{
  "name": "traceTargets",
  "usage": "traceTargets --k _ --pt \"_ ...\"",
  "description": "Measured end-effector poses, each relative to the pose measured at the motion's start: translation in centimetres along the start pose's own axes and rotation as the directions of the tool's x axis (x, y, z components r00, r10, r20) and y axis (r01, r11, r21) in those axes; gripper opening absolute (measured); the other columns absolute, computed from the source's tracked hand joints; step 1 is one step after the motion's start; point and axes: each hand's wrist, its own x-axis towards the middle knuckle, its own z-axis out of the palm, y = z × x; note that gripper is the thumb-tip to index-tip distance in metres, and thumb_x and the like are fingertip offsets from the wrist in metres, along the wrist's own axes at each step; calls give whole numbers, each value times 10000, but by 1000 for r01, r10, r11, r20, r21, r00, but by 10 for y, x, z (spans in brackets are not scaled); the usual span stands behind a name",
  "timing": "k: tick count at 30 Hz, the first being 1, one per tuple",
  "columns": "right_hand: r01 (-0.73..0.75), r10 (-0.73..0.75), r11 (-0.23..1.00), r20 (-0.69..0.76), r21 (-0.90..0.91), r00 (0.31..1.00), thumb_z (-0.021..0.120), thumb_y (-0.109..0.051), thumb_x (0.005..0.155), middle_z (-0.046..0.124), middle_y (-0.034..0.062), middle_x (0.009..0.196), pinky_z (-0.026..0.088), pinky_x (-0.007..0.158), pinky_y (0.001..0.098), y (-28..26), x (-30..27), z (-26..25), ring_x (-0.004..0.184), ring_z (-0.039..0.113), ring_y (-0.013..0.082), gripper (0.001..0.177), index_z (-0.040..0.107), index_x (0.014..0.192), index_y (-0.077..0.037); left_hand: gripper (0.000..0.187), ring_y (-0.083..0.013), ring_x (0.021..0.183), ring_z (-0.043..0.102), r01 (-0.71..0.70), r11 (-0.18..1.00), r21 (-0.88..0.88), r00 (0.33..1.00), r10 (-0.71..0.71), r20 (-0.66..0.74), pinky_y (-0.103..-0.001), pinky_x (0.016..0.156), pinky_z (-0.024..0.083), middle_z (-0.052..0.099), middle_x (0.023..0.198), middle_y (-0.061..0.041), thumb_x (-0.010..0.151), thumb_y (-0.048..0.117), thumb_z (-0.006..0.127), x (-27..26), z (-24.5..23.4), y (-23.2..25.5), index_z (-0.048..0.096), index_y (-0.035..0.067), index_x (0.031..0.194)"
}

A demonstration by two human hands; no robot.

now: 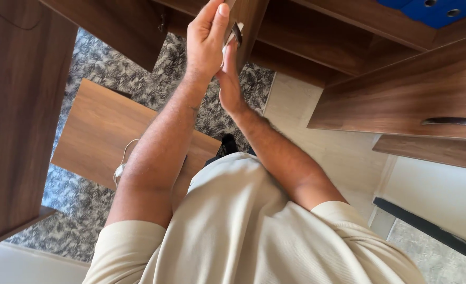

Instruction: Cleaning blue binders with a wipe and placing them into a wooden cabinet.

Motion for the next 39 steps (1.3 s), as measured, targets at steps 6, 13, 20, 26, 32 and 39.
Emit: traceTargets --k 6,13,20,26,32,39 --pt "-272 282 920 6 283 959 394 -314 1138 -72 148 1773 9 1335 390 52 -35 11 1646 -86 253 753 -51 1659 -1 320 -64 962 605 -203 979 5 979 203 35 -245 852 528 704 1017 13 1141 271 573 -1 -6 7 673 6 1291" --pt "-351 483 691 -42 632 874 506 -192 1063 162 167 1727 118 1304 417 18 -53 -12 1595 163 277 750 88 1648 18 295 -34 743 489 -110 992 56 993 108 37 -230 662 457 625 815 29 1147 266 611 5 -7 -5 697 -17 1143" --pt "-33 36 999 -79 31 996 501 -254 1139 174 210 1755 177 1374 399 -23 -26 -29 1642 194 296 733 70 1690 -35 306 -27 776 542 -138 989 50 990 136 42 -225 683 486 682 861 37 1122 292 588 4 -6 -2 717 31 1217" --pt "-8 8 865 -2 -502 1000 242 -614 1139 -47 189 1798 101 1408 509 -2 1 -18 1691 -50 347 811 0 1711 -94 324 -39 886 652 -182 983 -23 981 184 60 -238 780 571 744 965 21 1138 308 561 8 -7 -3 697 41 1262" --pt "-108 93 972 -81 -209 992 211 -680 1089 -79 200 1784 108 1368 530 14 -6 -10 1671 -23 369 888 -58 1692 -86 323 -29 794 587 -111 991 71 993 109 33 -230 712 523 708 860 28 1127 316 563 8 -13 -6 728 52 1217" --pt "10 -17 874 -10 -486 1000 138 -717 1135 -79 178 1762 126 1404 517 7 7 -13 1664 -55 353 815 -46 1674 -135 308 -29 744 560 -120 992 31 992 119 33 -237 657 492 687 836 21 1139 305 566 6 -11 -9 731 50 1188"
